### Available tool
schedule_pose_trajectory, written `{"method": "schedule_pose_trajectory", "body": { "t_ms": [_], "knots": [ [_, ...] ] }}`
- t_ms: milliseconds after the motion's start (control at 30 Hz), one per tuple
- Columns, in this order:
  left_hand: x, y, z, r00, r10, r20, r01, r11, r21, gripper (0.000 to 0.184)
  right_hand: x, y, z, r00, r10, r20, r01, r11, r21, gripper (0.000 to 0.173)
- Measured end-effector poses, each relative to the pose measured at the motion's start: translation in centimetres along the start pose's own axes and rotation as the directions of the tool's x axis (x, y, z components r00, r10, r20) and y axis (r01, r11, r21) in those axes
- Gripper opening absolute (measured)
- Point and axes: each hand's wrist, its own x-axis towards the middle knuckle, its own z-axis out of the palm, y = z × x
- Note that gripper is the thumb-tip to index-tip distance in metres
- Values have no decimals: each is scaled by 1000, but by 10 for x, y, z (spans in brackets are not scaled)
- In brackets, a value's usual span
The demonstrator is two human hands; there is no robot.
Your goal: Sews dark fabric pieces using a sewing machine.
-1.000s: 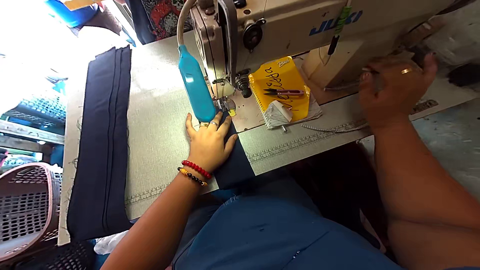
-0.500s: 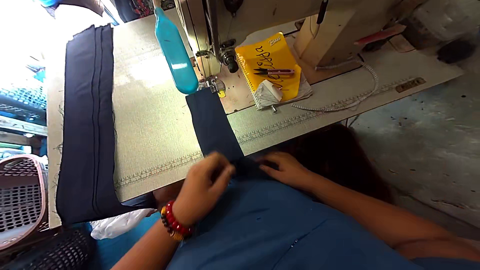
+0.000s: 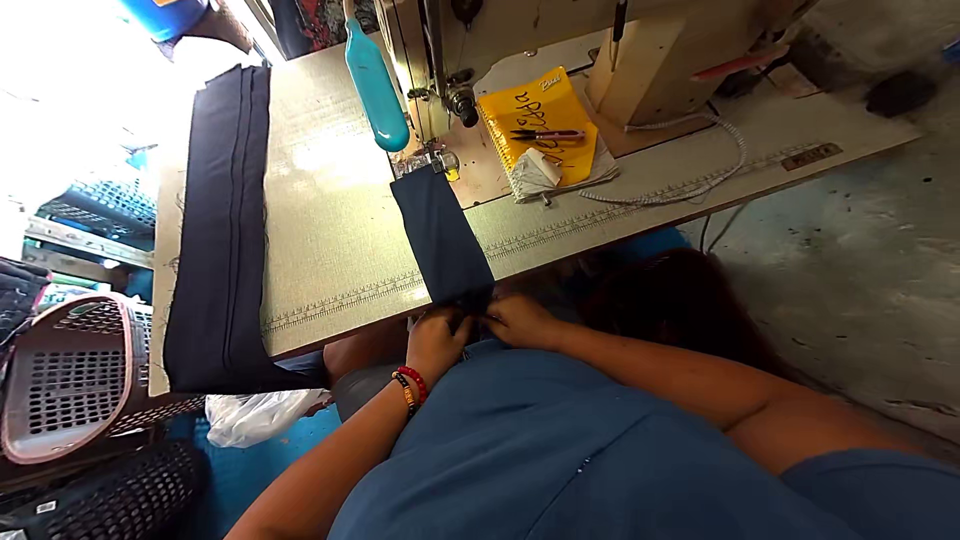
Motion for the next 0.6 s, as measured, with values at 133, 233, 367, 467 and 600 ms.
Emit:
{"method": "schedule_pose_trajectory", "body": {
  "t_ms": [133, 233, 367, 467, 600],
  "knots": [
    [-2, -2, 5, 999, 41, -25, -42, 997, -70, 31, -5, -1, 1, 999, 40, -26, -38, 997, 69, 31],
    [-10, -12, 0, 998, 47, -30, -53, 969, -241, 28, -9, 2, 1, 993, 93, -72, -76, 973, 218, 28],
    [-37, -29, -7, 1000, -17, 1, 14, 765, -644, 13, -15, 2, -2, 999, 17, -39, 1, 904, 427, 24],
    [-61, -20, -21, 989, -145, 42, 96, 393, -914, 8, -14, -7, -8, 987, -153, 56, 86, 779, 621, 23],
    [-80, -5, -48, 965, -194, -175, -88, 388, -917, 18, -4, -41, -24, 937, -252, 244, 35, 759, 650, 20]
  ]
}}
